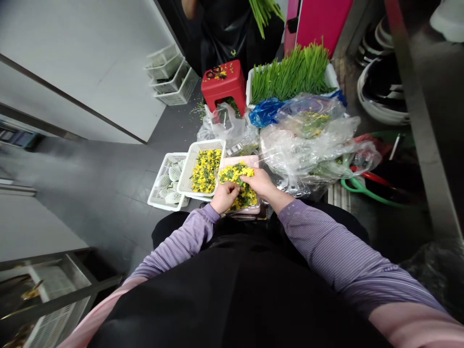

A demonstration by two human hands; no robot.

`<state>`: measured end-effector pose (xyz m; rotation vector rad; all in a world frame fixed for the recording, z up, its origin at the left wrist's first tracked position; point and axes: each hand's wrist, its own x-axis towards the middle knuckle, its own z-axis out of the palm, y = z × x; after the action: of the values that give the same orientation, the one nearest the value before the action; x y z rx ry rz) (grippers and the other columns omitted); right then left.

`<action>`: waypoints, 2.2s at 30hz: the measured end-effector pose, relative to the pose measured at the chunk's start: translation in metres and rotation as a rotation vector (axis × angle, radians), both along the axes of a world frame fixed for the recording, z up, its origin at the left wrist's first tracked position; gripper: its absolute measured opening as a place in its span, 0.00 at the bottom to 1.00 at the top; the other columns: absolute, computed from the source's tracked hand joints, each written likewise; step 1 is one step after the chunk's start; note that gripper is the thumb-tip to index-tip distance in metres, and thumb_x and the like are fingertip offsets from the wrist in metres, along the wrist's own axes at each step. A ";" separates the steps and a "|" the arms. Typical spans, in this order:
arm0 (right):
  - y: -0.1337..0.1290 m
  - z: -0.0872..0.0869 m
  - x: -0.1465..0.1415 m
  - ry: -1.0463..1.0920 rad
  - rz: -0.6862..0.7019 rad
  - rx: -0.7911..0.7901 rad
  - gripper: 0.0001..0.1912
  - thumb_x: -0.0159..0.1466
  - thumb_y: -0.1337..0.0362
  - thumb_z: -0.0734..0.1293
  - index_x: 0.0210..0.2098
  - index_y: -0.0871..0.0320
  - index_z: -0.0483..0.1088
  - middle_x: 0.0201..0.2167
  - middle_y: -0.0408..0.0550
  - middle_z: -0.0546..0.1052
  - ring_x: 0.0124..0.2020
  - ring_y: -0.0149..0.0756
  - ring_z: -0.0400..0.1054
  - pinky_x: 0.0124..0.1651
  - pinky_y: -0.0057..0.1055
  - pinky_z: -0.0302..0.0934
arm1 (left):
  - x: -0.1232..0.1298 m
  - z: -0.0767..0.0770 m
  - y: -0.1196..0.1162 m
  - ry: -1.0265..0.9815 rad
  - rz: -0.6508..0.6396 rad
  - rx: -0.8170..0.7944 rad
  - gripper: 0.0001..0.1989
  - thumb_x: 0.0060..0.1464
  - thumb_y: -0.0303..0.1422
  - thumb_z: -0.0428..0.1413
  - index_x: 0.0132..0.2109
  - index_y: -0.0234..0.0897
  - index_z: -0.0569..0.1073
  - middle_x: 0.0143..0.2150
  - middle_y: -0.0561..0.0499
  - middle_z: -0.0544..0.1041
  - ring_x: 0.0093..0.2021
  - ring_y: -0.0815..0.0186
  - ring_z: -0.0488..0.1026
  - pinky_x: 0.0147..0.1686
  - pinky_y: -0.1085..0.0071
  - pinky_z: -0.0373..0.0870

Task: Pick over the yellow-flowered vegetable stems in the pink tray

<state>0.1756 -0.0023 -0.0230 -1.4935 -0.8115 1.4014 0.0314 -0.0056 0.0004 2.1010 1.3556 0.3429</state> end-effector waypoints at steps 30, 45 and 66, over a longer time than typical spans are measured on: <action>0.000 0.006 0.010 0.047 0.151 -0.128 0.09 0.46 0.67 0.69 0.17 0.61 0.64 0.09 0.39 0.63 0.10 0.23 0.52 0.11 0.21 0.47 | 0.000 -0.023 0.003 0.038 -0.044 -0.079 0.07 0.46 0.31 0.47 0.30 0.34 0.69 0.21 0.56 0.65 0.23 0.74 0.59 0.27 0.78 0.58; 0.000 0.003 -0.007 0.179 0.161 -0.122 0.06 0.46 0.69 0.69 0.22 0.60 0.66 0.11 0.38 0.64 0.12 0.23 0.55 0.13 0.20 0.51 | -0.010 -0.013 0.016 -0.348 0.109 -0.479 0.09 0.48 0.31 0.44 0.28 0.33 0.66 0.17 0.57 0.61 0.14 0.77 0.53 0.18 0.78 0.53; 0.004 0.014 0.005 0.283 0.069 -0.113 0.03 0.51 0.72 0.63 0.27 0.63 0.65 0.13 0.37 0.60 0.12 0.22 0.52 0.13 0.20 0.45 | -0.028 -0.064 0.011 0.256 -0.311 0.048 0.09 0.50 0.33 0.52 0.38 0.37 0.73 0.41 0.47 0.67 0.42 0.65 0.65 0.42 0.70 0.61</action>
<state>0.1806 0.0016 -0.0088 -1.3204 -0.6208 1.6887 0.0032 0.0056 -0.0635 2.4151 1.1375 -0.0238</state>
